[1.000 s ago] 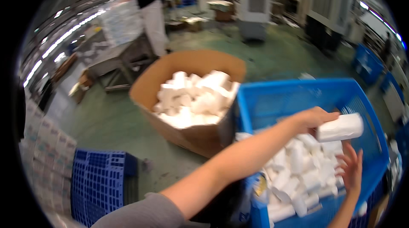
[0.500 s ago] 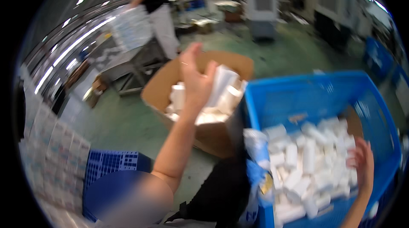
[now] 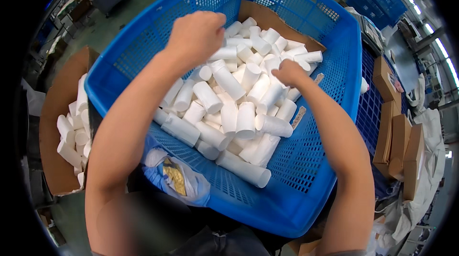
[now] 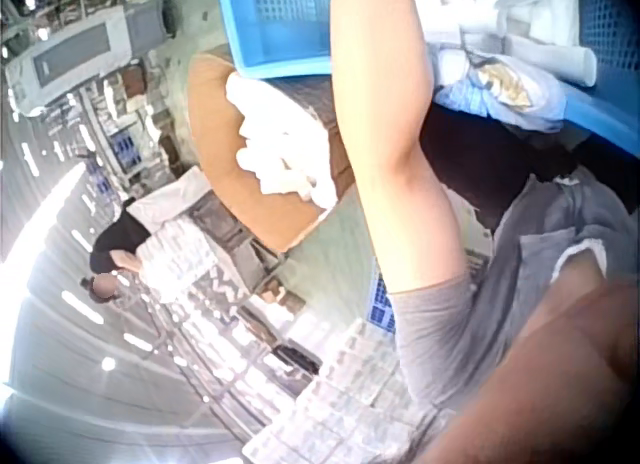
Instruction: The person sorts white foam rollers from a blue crate, places them into a clear plastic bag while sitting on the floor, and then moves the filled bag into a large cardboard box.
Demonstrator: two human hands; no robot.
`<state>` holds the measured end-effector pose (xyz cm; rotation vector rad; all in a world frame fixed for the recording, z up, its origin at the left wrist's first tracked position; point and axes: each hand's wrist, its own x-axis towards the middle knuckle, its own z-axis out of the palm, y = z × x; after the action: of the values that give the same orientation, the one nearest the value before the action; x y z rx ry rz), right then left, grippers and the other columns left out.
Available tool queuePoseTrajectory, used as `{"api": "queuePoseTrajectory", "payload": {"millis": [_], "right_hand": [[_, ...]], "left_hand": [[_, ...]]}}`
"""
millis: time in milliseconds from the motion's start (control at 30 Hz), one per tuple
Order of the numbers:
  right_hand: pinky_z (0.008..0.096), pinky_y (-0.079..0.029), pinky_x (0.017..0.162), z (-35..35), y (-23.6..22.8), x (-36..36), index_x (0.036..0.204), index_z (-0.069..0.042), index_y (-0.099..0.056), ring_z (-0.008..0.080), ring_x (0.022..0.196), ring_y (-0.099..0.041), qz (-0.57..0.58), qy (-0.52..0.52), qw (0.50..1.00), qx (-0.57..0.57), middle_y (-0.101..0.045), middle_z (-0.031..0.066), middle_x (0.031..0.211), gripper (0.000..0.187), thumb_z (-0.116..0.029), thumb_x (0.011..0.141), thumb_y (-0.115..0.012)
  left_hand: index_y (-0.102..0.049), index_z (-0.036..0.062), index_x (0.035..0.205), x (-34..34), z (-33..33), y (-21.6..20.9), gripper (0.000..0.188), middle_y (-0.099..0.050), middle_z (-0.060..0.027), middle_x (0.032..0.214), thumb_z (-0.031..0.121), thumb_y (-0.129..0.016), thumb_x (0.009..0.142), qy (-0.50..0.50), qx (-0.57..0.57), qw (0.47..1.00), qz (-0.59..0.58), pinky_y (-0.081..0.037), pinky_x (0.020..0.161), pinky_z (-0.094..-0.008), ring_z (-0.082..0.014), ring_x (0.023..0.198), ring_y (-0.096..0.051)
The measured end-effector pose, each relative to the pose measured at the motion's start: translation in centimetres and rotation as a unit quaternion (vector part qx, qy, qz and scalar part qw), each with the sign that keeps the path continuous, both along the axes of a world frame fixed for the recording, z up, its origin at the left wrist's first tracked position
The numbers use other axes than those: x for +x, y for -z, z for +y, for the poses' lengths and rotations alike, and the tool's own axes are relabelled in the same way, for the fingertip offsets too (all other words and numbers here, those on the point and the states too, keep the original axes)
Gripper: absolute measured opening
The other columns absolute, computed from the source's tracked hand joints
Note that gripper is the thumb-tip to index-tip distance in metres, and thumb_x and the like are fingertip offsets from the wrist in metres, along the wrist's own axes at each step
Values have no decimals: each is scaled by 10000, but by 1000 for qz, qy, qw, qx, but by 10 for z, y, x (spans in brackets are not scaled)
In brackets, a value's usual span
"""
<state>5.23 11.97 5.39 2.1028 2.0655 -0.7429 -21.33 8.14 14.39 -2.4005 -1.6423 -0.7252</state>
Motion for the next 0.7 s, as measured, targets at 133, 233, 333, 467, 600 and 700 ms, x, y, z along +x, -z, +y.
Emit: {"api": "queuePoseTrajectory", "payload": {"millis": [133, 233, 333, 467, 600, 700], "right_hand": [[397, -519, 440, -11, 47, -29, 1019, 133, -557, 276, 516, -622, -77, 101, 981, -146, -636, 218, 788, 651, -485, 814, -591], [399, -528, 436, -32, 96, -42, 1305, 132, -265, 288, 490, -609, -35, 208, 972, -107, -622, 232, 789, 841, -411, 779, -634], [383, -545, 453, -33, 128, -2, 1337, 58, -201, 286, 656, -645, 129, 224, 960, -112, -614, 203, 925, 808, -299, 753, -631], [329, -565, 649, -4, 86, 13, 1247, -35, -453, 213, 890, -633, 240, 211, 901, -294, -601, 114, 1058, 576, -238, 734, -619], [364, -503, 852, 16, 20, -11, 1265, -57, -475, 203, 989, -596, 370, 204, 847, -324, -599, 88, 1104, 620, -175, 671, -609], [345, -480, 896, 24, 7, -17, 1293, -35, -461, 211, 1000, -599, 489, 111, 797, -337, -585, 104, 1149, 658, -178, 666, -600]], "left_hand": [[-649, 42, 797, -27, 2, -13, 137, -647, -145, 728, 146, -560, 788, -29, 6, 995, -93, -506, 630, -421, -341, 698, -621], [-654, 20, 800, -26, 0, -13, 149, -641, -171, 711, 130, -556, 773, 0, 20, 991, -131, -504, 627, -431, -347, 702, -630], [-639, -18, 761, -21, -4, -18, 145, -638, -191, 723, 98, -555, 736, 42, 18, 992, -120, -507, 639, -443, -345, 716, -638], [-632, -30, 774, -24, -6, -20, 144, -640, -211, 760, 83, -559, 721, 42, -56, 990, -119, -516, 657, -439, -364, 734, -639], [-638, -22, 846, -31, -5, -12, 178, -647, -212, 815, 93, -558, 736, 56, -108, 985, -124, -513, 691, -435, -355, 782, -642], [-642, -17, 872, -29, 0, -8, 199, -651, -209, 863, 113, -563, 744, 68, -177, 975, -119, -508, 720, -431, -353, 823, -641]]}}
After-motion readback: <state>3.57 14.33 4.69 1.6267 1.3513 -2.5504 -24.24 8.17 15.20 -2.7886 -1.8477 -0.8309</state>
